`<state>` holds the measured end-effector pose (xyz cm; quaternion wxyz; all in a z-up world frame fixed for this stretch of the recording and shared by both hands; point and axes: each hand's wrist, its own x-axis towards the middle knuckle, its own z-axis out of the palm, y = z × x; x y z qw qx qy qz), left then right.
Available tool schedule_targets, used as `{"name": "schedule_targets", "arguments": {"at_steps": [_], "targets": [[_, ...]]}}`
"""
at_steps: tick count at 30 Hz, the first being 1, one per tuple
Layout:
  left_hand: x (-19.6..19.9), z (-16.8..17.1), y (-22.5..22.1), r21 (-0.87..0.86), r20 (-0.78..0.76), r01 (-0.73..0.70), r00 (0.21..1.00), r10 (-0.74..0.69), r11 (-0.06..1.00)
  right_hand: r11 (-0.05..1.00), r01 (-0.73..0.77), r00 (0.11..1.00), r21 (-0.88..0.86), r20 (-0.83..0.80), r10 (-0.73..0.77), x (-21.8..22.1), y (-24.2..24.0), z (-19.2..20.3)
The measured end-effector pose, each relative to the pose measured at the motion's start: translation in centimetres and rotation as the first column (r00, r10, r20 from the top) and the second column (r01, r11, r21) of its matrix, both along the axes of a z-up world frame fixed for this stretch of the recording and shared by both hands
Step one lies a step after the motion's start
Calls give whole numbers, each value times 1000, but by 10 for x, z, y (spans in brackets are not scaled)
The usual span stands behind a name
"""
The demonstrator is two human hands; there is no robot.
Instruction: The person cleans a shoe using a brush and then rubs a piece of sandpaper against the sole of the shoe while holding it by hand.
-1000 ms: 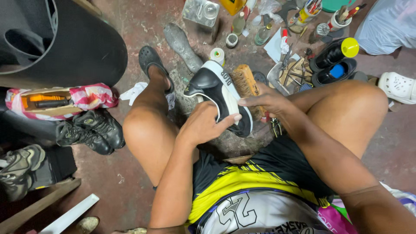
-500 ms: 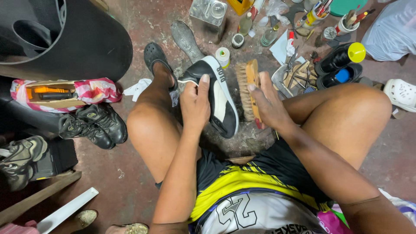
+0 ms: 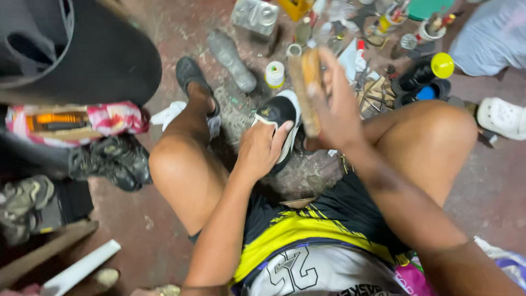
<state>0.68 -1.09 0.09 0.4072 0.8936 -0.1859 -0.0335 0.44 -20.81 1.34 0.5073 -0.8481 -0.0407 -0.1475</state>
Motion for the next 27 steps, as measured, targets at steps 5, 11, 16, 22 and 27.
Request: {"name": "schedule_targets", "arguments": {"at_steps": [5,11,16,22,27], "targets": [[24,7,25,-391,-86,-241,971,225,888,971,-124,980,-205,-176,88,-62,30,-37],[19,-17,42,-662,-77,-119,993,90,740,975,-80,963,207,-235,129,-39,15,-23],[27,-46,9,-781,-565,-571,819,102,252,990,-67,997,-124,-35,63,-40,27,-21],[8,-32,12,-650,-206,-248,967,148,718,971,8,997,-239,73,9,35,35,44],[13,-6,19,-549,-69,-156,987,142,821,986,-30,988,-165,143,54,42,-1,62]]}}
